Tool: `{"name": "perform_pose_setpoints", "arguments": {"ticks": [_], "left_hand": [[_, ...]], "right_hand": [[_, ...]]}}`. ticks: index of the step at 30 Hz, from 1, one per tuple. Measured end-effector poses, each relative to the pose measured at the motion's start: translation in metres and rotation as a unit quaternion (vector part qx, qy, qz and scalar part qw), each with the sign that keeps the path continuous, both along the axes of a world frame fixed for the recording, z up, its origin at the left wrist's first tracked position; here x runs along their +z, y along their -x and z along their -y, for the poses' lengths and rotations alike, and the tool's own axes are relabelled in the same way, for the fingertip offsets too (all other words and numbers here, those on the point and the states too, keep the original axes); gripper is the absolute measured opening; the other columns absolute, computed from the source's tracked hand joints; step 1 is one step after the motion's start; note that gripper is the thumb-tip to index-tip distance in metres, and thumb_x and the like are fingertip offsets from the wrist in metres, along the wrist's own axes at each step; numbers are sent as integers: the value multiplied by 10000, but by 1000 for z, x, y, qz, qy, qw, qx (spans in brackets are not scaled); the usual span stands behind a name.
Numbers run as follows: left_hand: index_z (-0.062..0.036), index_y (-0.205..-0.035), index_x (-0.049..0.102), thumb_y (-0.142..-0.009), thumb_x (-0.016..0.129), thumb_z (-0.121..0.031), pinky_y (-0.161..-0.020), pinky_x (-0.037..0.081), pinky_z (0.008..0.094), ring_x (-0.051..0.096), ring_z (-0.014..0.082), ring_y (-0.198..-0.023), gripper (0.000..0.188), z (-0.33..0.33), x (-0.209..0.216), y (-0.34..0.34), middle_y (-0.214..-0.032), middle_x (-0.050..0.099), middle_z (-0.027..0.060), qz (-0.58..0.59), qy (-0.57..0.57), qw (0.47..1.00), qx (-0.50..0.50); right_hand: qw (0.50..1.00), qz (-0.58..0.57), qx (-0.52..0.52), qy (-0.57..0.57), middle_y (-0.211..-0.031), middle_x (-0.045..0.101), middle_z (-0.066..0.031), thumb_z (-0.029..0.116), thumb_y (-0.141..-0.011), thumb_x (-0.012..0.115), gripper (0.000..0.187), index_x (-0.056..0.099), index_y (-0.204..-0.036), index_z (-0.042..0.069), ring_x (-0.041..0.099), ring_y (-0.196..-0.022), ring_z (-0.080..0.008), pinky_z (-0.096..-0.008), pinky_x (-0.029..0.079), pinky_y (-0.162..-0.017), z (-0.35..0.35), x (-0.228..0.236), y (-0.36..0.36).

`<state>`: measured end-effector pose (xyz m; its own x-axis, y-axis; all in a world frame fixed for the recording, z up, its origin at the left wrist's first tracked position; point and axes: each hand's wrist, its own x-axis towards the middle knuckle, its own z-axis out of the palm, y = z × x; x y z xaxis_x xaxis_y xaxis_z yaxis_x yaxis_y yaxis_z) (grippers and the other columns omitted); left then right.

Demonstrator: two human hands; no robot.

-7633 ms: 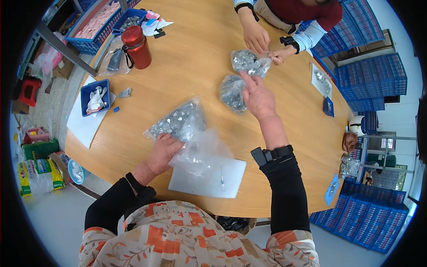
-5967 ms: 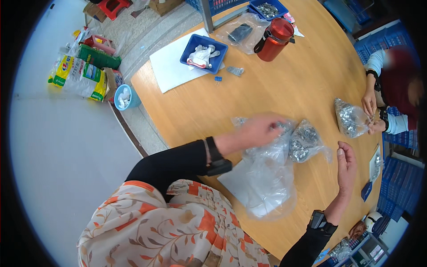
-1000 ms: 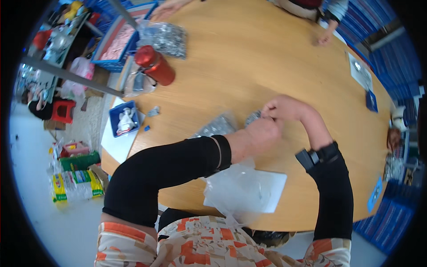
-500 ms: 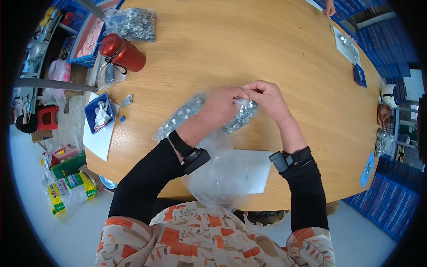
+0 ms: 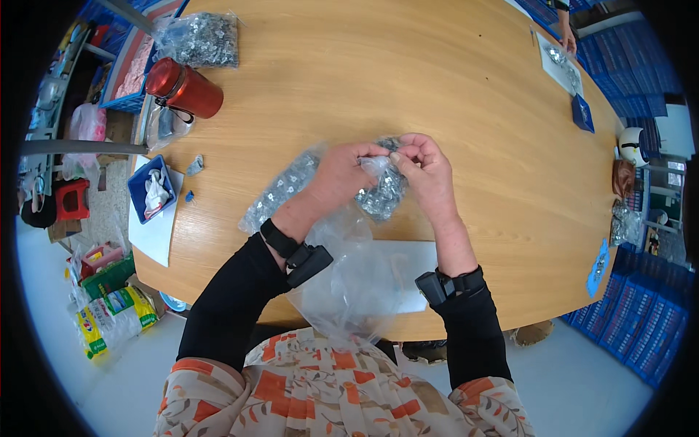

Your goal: The person packs small metallic items into clear plastic bags at a wooden table. They open the bags, pour the items in, and seal them, occasionally moving the sealed bags aside.

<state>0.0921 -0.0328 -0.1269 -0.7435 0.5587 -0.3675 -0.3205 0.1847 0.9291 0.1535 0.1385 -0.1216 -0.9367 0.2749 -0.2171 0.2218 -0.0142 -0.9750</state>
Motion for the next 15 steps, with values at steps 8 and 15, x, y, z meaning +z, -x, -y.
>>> {"name": "perform_pose_setpoints", "arguments": {"ticks": [8, 15], "left_hand": [[-5, -1138, 673, -918, 634, -102, -596, 528, 241, 637, 84, -640, 243, -7, -3, -4, -836, 694, 56, 58, 15, 997, 49], [43, -1191, 631, -846, 562, 1, -665, 515, 234, 614, 100, -727, 355, -17, -1, -16, -904, 677, 77, 60, 20, 995, 71]], "right_hand": [[936, -118, 27, -330, -912, 670, -45, 96, -741, 795, 262, 659, -965, 87, 588, -947, -245, -383, 449, -885, 19, 11, -29], [899, -159, -88, -399, -878, 654, -37, 43, -693, 750, 263, 637, -924, 98, 572, -917, -274, -403, 397, -907, 42, -3, -29]]}}
